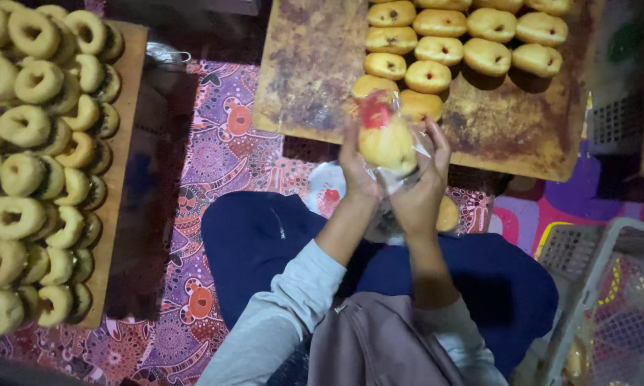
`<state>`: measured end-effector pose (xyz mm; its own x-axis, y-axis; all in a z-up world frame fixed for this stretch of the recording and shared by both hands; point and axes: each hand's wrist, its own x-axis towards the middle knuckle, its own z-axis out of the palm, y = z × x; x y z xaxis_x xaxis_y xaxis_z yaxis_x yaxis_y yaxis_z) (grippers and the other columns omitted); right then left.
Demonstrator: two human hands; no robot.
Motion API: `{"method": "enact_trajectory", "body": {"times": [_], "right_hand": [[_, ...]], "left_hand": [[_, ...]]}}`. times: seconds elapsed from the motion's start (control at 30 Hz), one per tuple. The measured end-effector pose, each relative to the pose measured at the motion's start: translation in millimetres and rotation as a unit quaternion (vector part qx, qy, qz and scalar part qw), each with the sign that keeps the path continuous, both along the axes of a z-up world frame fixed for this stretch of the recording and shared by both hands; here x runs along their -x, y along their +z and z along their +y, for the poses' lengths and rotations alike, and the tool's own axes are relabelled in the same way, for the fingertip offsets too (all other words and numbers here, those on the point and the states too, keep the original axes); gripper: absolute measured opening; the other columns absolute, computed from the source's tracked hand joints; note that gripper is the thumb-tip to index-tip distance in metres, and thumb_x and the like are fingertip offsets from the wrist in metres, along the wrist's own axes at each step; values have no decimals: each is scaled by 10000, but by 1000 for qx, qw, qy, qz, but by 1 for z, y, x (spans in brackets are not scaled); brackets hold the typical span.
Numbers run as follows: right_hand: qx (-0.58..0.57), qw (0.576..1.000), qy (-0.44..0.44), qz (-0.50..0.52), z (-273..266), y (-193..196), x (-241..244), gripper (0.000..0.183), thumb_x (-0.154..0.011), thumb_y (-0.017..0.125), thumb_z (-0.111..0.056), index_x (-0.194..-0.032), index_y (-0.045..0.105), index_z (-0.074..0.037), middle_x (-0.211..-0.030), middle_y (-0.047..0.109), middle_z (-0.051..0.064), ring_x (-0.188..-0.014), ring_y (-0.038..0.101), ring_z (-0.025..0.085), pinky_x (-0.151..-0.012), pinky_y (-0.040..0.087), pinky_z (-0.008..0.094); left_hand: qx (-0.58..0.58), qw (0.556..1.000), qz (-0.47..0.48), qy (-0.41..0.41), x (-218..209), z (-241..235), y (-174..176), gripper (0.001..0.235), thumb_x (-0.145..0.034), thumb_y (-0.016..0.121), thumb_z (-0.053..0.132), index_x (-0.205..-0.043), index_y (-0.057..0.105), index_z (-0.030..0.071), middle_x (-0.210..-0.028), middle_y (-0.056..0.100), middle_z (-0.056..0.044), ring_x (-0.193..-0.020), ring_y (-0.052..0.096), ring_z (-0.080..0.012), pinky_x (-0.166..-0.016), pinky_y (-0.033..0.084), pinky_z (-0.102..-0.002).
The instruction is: The person sits on a patterned floor mat and repeatedly picks round pastries from a wooden board, places each into a small clear plastic bag, and seals the bag. The packaged pastries are then placed into a white plastic basket to the right.
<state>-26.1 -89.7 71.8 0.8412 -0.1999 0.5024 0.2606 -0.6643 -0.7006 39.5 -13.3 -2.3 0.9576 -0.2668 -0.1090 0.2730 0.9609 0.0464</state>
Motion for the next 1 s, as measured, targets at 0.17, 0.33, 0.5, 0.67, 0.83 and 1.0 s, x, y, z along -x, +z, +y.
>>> {"method": "enact_trajectory", "body": {"times": [0.17,0.33,0.5,0.67,0.83,1.0], "right_hand": [[-27,1000,5,9,5,9,-11,677,-803,888,-139,-1403,599,-15,-1385,601,191,-1308,593,339,-1115,487,412],[-35,998,61,-2,17,4,1,676,-796,819,-49,-1433,595,-16,-1376,623,191,-1289,631,342,-1110,509,420],[-132,964,199,115,32,-10,6,607,-929,700,-45,-1501,498,-21,-1334,665,166,-1194,677,231,-1040,546,350],[-164,834,362,382,70,-13,40,526,-876,682,-102,-1393,583,-115,-1010,735,100,-838,735,162,-750,583,322],[67,903,376,197,132,0,84,150,-916,781,-206,-1040,785,-122,-877,762,118,-728,752,258,-639,573,356],[145,905,382,120,166,-2,95,154,-867,820,-205,-1006,811,-139,-810,736,102,-732,718,273,-649,558,408]], "left_hand": [[-418,905,-29,80,46,6,19,475,-936,657,360,-1345,560,138,-1214,697,-38,-1135,644,-245,-1068,456,-426],[-809,455,-295,227,95,54,38,350,-884,789,144,-1205,655,179,-1143,697,-31,-1104,653,-270,-1019,454,-384],[-767,314,-469,306,107,118,61,596,-699,793,428,-1183,696,93,-1259,677,-156,-1247,562,-385,-1138,277,-571],[-780,389,-407,273,152,197,54,204,-960,687,70,-1152,744,109,-1189,748,-87,-1180,718,-276,-1101,500,-466],[-760,611,-41,217,217,238,27,163,-1055,596,75,-1079,746,16,-1043,797,-130,-965,782,-186,-890,619,-315],[-636,732,84,229,231,248,2,205,-1016,593,85,-1152,712,-13,-1010,778,-123,-937,753,-127,-855,604,-285]]}}
